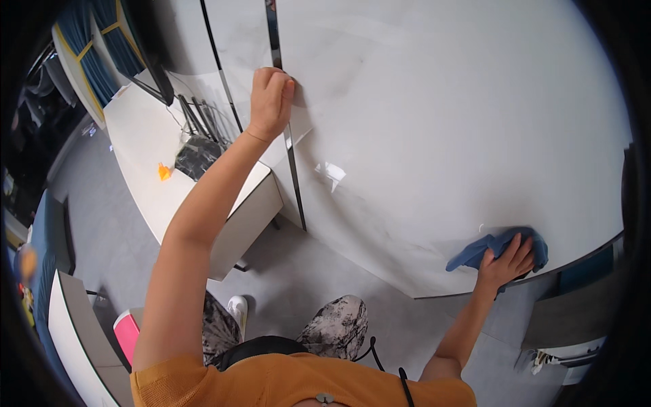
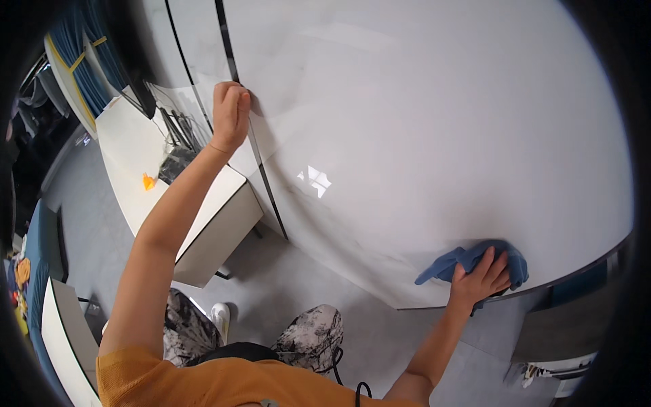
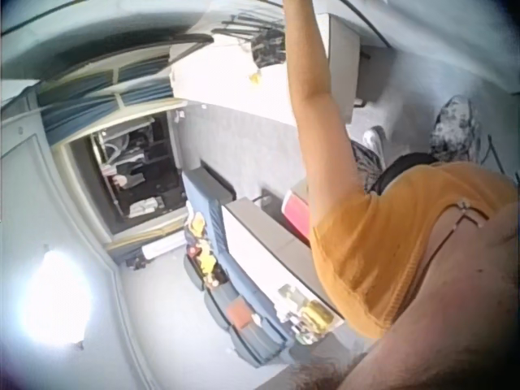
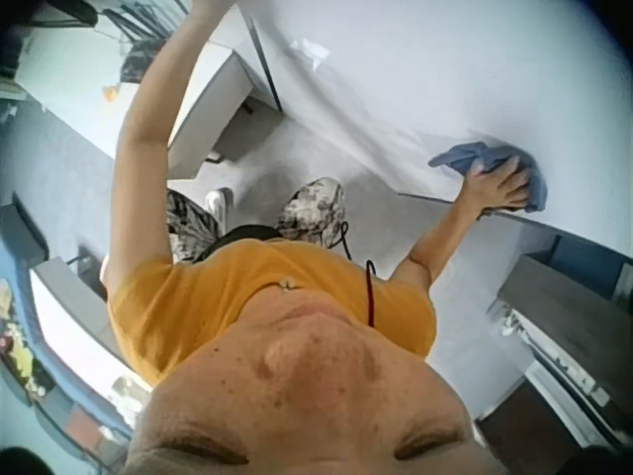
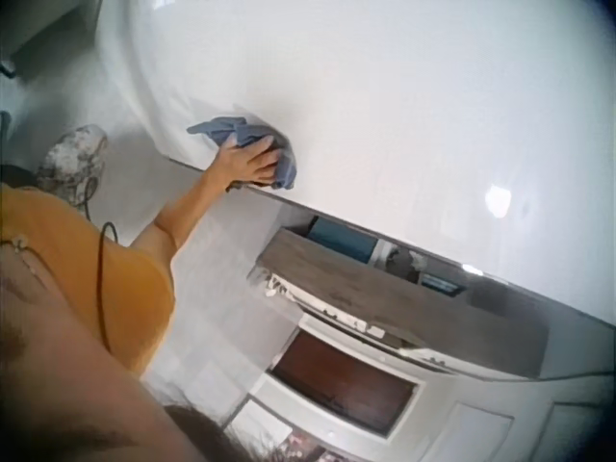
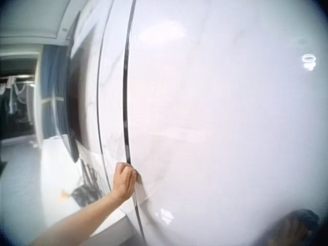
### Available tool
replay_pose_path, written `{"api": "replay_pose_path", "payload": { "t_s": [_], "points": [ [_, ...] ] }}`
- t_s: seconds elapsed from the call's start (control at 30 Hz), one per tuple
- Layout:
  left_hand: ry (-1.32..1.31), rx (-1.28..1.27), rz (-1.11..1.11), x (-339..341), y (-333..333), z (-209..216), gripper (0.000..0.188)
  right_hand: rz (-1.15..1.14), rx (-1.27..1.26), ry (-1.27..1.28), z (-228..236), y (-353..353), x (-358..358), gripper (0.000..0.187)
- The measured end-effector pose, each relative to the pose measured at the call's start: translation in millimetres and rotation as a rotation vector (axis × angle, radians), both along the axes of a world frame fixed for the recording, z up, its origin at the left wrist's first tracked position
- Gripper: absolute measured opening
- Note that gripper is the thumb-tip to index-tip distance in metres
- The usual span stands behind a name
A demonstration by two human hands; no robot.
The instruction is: The person wipes the front of a white cabinet using a blue cloth, moves to clean a marble-patterned wall, and then wipes the top surface of a white table around a router.
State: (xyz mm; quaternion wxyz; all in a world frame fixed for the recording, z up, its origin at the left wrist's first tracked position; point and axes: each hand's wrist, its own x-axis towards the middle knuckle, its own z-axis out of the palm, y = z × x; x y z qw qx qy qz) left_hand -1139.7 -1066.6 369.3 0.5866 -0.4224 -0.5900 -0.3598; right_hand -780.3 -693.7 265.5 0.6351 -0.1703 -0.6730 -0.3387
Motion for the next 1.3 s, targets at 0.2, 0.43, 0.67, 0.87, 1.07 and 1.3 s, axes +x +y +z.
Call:
{"api": "replay_pose_path", "payload": {
  "t_s": [0.2,0.43,0.67,0.87,1.07,1.3],
  "points": [
    [-0.057,-0.098,-0.115,3,8,-10,0.002,-0.004,-0.018,-0.008,8,-2,-12,0.06],
    [-0.222,-0.089,-0.297,-26,8,-81,0.007,0.022,-0.127,-0.166,-26,-39,-80,0.06],
    [-0.383,0.007,-0.457,-54,0,-143,0.008,-0.046,-0.375,-0.431,-49,-155,-197,0.075],
    [-0.526,-0.014,-0.423,-72,-29,-194,0.009,0.145,-0.266,-0.325,-11,-212,-253,0.079],
    [-0.639,-0.039,-0.469,-78,-43,-218,0.01,0.251,-0.076,-0.248,50,-259,-325,0.075],
    [-0.737,0.039,-0.517,-77,-42,-221,0.01,0.24,-0.163,-0.613,-44,-269,-342,0.082]
  ]
}}
